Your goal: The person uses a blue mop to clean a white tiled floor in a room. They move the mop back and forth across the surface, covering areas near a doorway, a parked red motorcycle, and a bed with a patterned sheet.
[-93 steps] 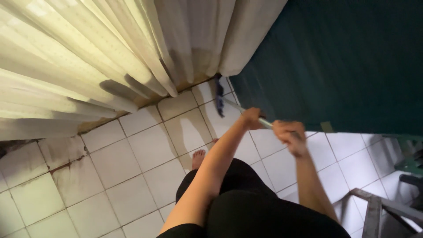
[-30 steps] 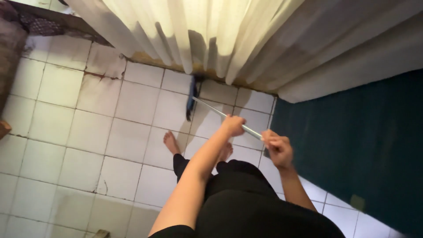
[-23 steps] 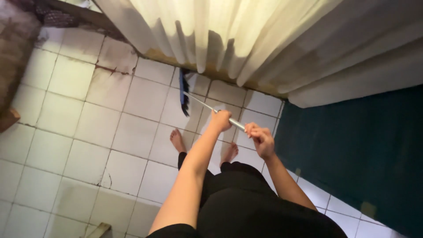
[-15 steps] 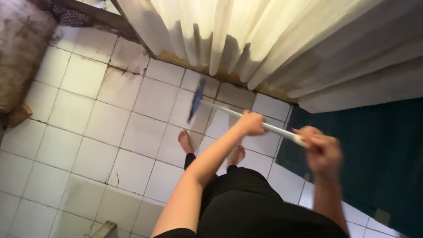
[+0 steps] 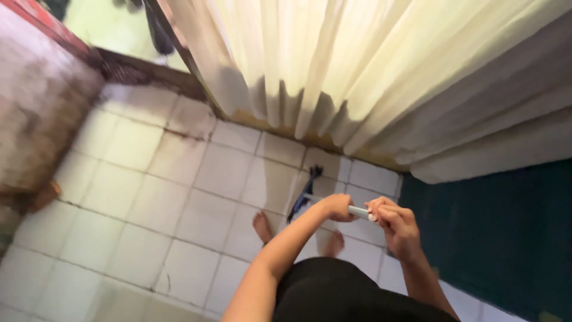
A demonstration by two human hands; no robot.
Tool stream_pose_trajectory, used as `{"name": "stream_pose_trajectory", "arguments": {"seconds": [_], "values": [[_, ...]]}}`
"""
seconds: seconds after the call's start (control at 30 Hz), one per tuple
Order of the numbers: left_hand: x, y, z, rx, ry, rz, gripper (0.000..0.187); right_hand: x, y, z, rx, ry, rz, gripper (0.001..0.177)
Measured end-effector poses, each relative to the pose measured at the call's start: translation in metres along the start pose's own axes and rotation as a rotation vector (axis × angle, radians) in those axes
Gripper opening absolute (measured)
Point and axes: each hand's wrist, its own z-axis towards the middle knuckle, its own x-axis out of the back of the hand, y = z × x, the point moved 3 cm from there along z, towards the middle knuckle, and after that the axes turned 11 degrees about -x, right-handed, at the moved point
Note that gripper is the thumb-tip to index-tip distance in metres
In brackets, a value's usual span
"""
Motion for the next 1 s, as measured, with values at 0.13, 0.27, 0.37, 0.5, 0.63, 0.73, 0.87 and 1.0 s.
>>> {"name": "stream_pose_trajectory", "arguments": {"seconds": [0.13,0.27,0.37,0.5,0.63,0.73,0.87,1.0], "values": [[0.015,-0.061,-0.02,0.03,0.029,0.085,0.042,-0.032,0.047,0.028,0.009,0.059,0.118,0.032],[0.047,-0.097,-0.069,0.163,0.127,0.09,0.026,-0.068,0.1,0.058,-0.091,-0.021,0.25,0.025],[0.066,-0.123,-0.095,0.23,0.15,0.043,0.02,-0.105,0.112,0.08,-0.073,-0.072,0.245,0.026],[0.083,-0.165,-0.104,0.158,0.242,0.02,0.015,-0.138,0.114,0.11,0.013,-0.072,0.22,0.029],[0.104,-0.165,-0.115,0.251,0.242,0.008,0.02,-0.136,0.123,0.12,-0.087,-0.029,0.305,0.022],[0.113,-0.141,-0.118,0.237,0.207,0.067,0.022,-0.115,0.118,0.11,-0.118,0.018,0.329,0.025],[0.119,-0.106,-0.12,0.232,0.137,0.041,0.023,-0.096,0.09,0.095,0.055,0.037,0.3,0.025],[0.094,-0.143,-0.107,0.239,0.179,0.019,0.028,-0.098,0.136,0.099,0.015,-0.013,0.354,0.026]]}}
